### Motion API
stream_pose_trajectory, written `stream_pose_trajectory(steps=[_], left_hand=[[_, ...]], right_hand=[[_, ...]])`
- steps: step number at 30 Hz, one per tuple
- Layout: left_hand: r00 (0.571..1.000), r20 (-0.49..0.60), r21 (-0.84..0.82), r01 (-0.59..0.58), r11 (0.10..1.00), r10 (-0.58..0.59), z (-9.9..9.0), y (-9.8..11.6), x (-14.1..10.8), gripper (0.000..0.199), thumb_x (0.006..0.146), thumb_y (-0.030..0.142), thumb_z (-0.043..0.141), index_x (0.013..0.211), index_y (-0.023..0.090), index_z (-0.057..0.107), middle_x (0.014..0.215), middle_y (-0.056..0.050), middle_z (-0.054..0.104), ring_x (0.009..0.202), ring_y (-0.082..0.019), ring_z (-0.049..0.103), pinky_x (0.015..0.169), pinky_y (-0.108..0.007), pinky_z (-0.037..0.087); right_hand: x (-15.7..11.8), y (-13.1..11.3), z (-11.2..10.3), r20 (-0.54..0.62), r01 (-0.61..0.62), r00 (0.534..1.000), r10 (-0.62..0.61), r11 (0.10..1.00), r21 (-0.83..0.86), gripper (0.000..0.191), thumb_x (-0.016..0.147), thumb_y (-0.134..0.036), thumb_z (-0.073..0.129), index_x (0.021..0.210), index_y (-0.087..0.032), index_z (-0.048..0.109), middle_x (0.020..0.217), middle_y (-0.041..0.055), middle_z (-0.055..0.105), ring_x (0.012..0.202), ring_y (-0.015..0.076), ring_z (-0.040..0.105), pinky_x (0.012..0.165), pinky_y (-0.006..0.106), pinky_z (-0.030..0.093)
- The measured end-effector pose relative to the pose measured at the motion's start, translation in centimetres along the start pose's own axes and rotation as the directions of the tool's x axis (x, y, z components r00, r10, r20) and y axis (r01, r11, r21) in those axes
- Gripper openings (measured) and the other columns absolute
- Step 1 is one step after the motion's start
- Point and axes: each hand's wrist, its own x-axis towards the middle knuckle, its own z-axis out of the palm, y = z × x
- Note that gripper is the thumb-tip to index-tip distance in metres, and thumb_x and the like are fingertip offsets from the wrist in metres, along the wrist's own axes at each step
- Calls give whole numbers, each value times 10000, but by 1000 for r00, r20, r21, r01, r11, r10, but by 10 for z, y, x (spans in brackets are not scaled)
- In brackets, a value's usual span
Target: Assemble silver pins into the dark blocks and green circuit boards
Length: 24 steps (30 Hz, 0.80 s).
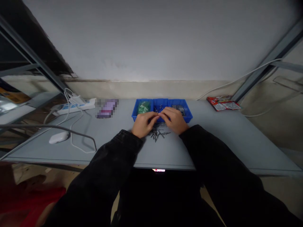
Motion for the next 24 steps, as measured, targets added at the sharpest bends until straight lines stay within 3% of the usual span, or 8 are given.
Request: stream_pose_trajectory(steps=[8,14,24], left_hand=[[1000,-8,-3,8,1000,-8,0,1,0,218,1028,299,580,1028,165,752,911,-50,779,729,-143,683,753,-293,556],[996,-66,-7,55,998,-55,-1,3,1,217,1021,309,591,1006,174,761,879,-42,774,720,-140,674,772,-320,575],[998,-50,-12,25,1000,-25,-1,3,1,210,1025,295,589,1004,169,755,901,-46,781,752,-144,694,772,-301,565]], right_hand=[[0,0,0,17,-25,1000,25,1000,7,301,1075,-311,450,826,-207,582,834,47,644,815,192,590,787,344,453],[-1,-4,-3,11,-48,999,48,996,70,141,1052,-267,475,1040,-208,603,941,55,678,858,198,633,811,342,477],[0,1,0,-24,-36,999,35,999,-24,257,1083,-306,423,902,-213,581,894,56,659,829,208,606,782,356,448]])
